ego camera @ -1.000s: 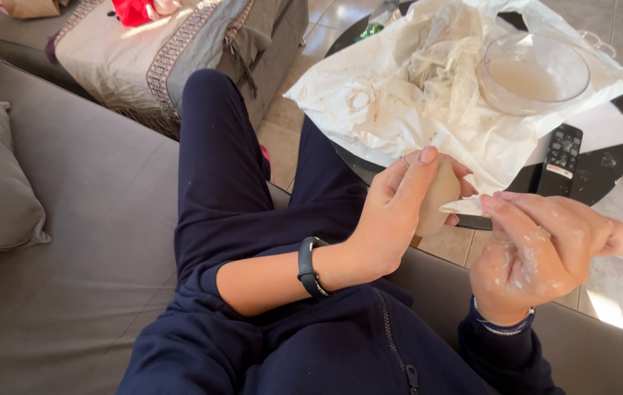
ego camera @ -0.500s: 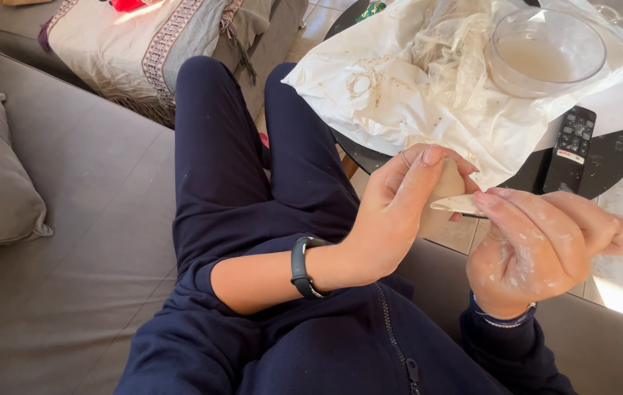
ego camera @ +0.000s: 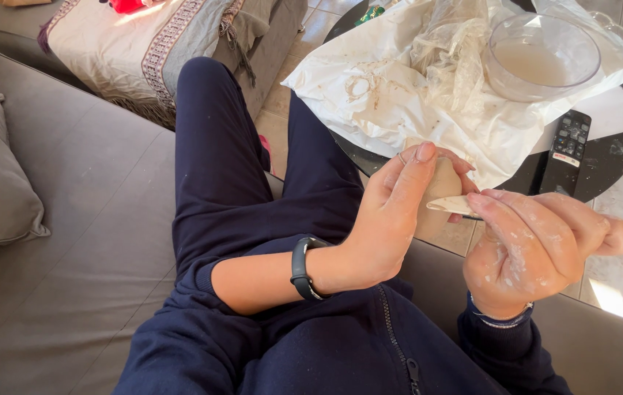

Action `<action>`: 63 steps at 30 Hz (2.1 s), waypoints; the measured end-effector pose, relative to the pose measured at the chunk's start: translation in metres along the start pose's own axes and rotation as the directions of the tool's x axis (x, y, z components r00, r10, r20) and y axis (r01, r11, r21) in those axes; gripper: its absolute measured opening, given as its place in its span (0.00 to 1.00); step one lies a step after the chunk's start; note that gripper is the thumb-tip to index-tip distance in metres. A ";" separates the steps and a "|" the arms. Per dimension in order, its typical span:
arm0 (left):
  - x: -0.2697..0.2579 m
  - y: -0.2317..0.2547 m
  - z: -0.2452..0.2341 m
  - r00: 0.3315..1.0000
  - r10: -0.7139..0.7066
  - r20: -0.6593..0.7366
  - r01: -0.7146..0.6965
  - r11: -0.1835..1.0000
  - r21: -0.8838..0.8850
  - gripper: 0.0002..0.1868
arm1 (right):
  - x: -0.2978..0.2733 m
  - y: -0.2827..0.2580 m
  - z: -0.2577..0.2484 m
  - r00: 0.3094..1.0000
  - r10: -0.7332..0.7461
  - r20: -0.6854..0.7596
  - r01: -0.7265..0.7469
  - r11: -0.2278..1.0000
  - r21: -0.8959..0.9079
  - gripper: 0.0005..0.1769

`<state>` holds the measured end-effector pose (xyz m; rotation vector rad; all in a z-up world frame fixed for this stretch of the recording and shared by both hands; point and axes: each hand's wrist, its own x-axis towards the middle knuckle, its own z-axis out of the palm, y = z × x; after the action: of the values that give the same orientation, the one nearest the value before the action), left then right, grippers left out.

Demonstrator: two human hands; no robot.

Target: The person sits on a sofa and shapes a piece of clay into a smooth ball using both hands. They then use a small white tool to carve lines and texture into the surface of the clay ball.

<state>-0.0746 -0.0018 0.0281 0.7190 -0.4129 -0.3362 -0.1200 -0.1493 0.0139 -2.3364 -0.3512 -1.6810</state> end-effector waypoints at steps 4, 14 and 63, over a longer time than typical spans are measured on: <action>0.000 -0.001 0.000 1.000 0.021 0.009 -0.022 1.000 0.008 0.20 | 0.002 -0.001 0.000 1.000 -0.007 0.006 0.007 1.000 -0.004 0.10; 0.000 -0.002 0.003 1.000 -0.008 -0.029 0.007 0.999 -0.045 0.21 | 0.004 0.002 0.001 0.999 -0.032 -0.018 0.032 0.999 0.000 0.10; 0.000 0.015 0.006 0.993 -0.053 -0.106 0.034 0.985 -0.172 0.24 | 0.010 -0.011 0.002 0.996 -0.084 -0.016 0.085 0.994 0.074 0.10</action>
<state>-0.0748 0.0052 0.0422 0.5777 -0.2606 -0.3667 -0.1191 -0.1373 0.0237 -2.2859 -0.5089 -1.6888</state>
